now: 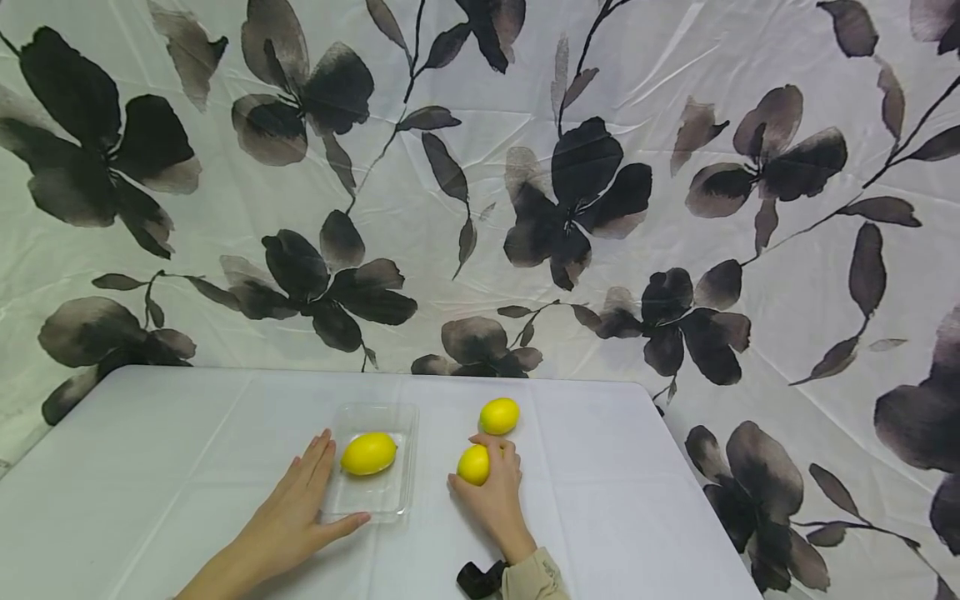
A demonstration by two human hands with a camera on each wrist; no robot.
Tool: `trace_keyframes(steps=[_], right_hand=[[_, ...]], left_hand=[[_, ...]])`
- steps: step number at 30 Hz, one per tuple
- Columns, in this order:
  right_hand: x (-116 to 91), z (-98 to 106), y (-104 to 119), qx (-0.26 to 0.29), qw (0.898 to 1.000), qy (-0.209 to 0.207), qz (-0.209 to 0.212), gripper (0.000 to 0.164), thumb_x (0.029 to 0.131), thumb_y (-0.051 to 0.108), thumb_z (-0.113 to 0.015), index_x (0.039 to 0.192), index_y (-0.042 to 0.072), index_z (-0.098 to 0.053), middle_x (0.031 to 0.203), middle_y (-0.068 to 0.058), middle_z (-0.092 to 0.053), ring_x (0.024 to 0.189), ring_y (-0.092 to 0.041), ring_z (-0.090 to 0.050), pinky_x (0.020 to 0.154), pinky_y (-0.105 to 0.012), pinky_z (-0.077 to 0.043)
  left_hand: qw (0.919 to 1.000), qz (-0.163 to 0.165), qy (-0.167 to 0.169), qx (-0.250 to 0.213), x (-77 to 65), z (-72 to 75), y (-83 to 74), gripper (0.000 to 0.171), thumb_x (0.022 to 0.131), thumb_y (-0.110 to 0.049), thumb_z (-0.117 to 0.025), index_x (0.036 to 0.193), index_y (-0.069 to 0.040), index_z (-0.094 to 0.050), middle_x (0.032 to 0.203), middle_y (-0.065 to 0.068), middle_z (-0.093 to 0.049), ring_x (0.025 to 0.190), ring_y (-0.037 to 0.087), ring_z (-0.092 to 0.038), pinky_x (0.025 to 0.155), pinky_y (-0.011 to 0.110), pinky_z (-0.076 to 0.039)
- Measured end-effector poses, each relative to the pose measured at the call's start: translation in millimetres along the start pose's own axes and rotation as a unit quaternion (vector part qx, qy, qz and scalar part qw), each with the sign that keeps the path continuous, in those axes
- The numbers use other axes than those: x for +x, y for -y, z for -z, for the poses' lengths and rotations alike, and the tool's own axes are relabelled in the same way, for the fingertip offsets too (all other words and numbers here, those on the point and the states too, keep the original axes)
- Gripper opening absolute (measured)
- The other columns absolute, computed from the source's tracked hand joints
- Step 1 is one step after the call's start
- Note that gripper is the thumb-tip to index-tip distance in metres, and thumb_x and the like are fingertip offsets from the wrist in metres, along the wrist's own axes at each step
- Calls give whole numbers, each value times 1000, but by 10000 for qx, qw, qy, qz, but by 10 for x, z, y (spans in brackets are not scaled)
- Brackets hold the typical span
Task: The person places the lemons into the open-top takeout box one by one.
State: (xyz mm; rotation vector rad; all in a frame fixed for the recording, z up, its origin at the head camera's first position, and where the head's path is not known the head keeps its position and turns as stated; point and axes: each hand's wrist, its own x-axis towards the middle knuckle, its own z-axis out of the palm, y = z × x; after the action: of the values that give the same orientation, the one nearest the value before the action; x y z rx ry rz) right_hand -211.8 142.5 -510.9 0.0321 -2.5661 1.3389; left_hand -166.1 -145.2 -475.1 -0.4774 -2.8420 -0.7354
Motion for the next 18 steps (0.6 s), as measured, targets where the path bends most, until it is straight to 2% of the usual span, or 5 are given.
trace_keyframes(steps=[4, 9, 14, 18], right_hand=[[-7, 3, 15, 230, 9993, 261, 117, 68, 75, 17, -81, 135, 15, -50, 130, -8, -45, 113, -25, -47, 94, -48, -43], [-12, -3, 16, 410, 9978, 396, 328, 81, 74, 12, -79, 143, 5, -38, 136, -12, -46, 113, -25, -51, 94, -48, -45], [-3, -15, 5, 357, 9962, 424, 672, 82, 71, 10, -80, 145, 11, -43, 139, -10, -44, 121, -27, -50, 102, -52, -43], [1, -27, 17, 448, 9948, 515, 751, 84, 70, 9, -81, 146, 12, -44, 139, -8, -47, 121, -26, -51, 103, -54, -43]], left_hand=[[10000, -6, 3, 5, 11, 4, 5, 117, 80, -78, -57, 151, 10, -26, 162, 23, -16, 149, 37, -16, 119, 56, -20], [10000, 19, 26, -15, 21, 15, 6, 118, 80, -79, -57, 152, 9, -25, 162, 23, -15, 149, 37, -15, 119, 56, -20], [10000, 37, 61, -16, 28, 19, 12, 119, 80, -79, -57, 152, 9, -25, 163, 22, -14, 150, 37, -15, 119, 55, -19], [10000, 41, 82, -17, 41, 19, 19, 119, 79, -80, -56, 152, 9, -24, 163, 22, -14, 150, 37, -15, 119, 56, -19]])
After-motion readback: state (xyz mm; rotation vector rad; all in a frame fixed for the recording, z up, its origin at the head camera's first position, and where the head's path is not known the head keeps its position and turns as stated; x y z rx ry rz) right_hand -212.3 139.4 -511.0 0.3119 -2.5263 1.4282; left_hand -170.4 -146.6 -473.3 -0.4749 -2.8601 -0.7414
